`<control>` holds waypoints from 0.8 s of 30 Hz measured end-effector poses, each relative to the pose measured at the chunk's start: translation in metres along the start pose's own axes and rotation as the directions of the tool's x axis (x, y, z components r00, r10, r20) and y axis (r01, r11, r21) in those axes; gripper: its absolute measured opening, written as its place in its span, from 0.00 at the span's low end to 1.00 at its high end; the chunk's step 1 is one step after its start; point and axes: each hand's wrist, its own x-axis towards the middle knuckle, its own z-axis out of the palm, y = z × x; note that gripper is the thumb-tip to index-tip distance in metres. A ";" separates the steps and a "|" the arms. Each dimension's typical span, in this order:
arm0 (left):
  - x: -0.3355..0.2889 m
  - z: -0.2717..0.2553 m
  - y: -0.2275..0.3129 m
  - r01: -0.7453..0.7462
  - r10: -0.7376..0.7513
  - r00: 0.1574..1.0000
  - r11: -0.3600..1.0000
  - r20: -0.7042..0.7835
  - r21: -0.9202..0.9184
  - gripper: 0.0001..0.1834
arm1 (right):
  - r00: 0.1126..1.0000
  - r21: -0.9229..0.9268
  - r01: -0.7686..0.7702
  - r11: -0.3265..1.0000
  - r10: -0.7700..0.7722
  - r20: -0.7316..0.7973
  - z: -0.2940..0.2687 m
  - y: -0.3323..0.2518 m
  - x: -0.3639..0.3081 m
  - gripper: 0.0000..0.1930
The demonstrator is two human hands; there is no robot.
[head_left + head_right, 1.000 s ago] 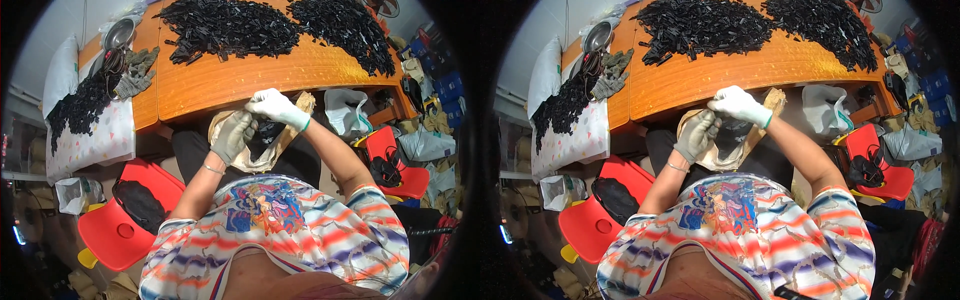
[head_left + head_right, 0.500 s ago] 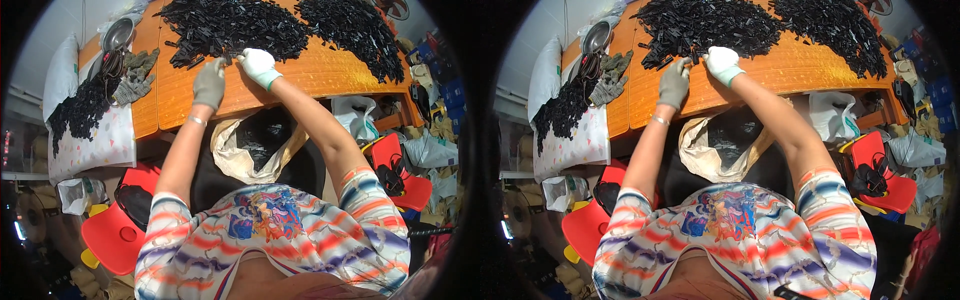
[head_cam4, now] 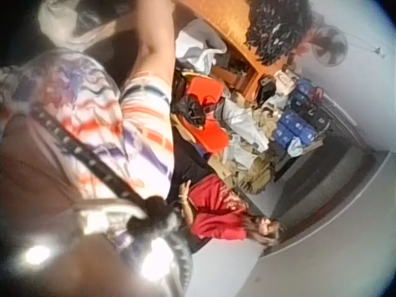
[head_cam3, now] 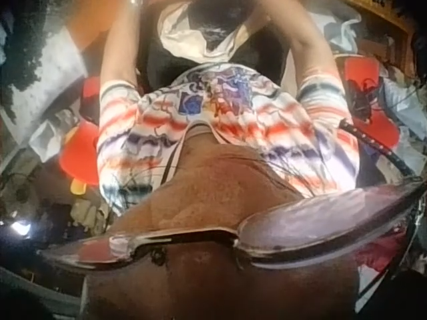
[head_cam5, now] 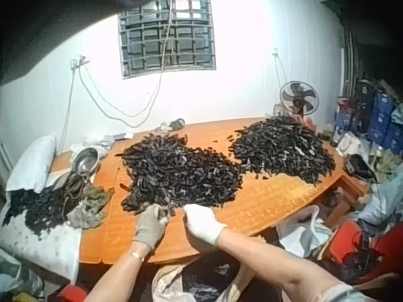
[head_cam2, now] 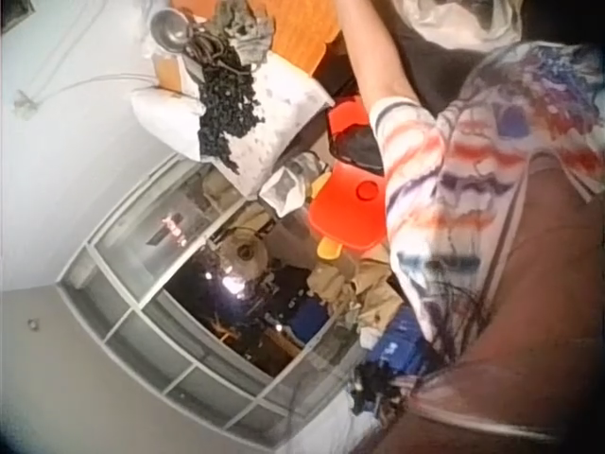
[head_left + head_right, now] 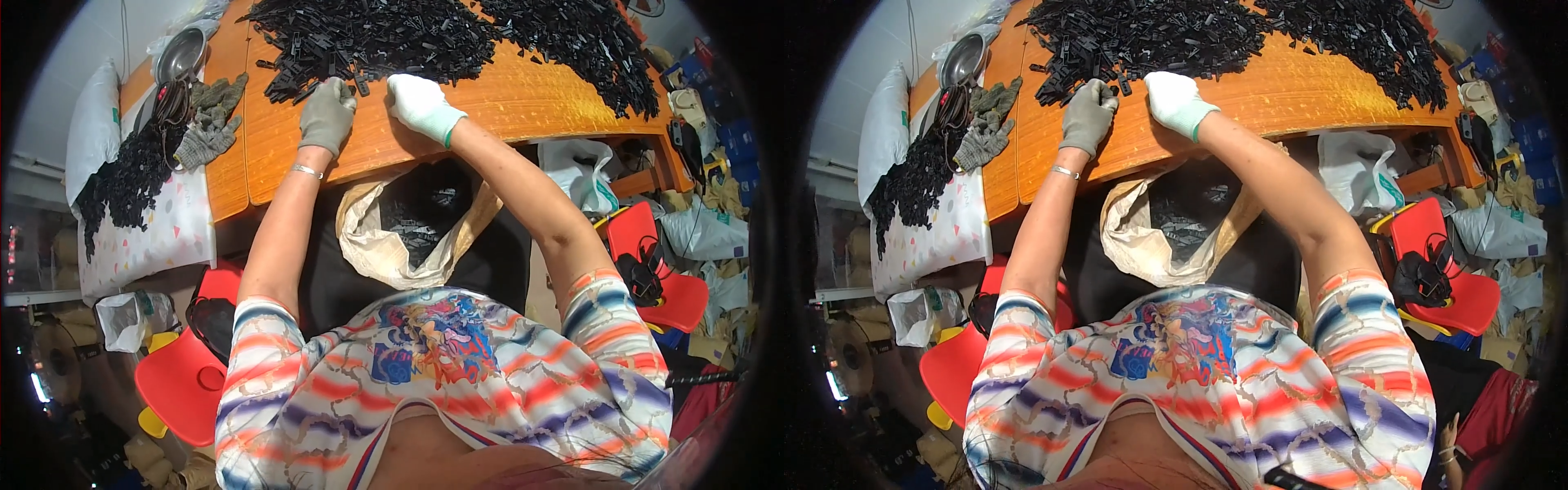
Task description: Inspecting and sorting small black plastic components from a table into a bag.
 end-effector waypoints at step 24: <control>-0.058 -0.024 0.042 0.072 -0.076 0.996 0.360 0.048 -0.930 0.11 | 0.937 0.459 -0.042 0.888 0.194 -0.290 0.001 -0.043 -0.048 0.08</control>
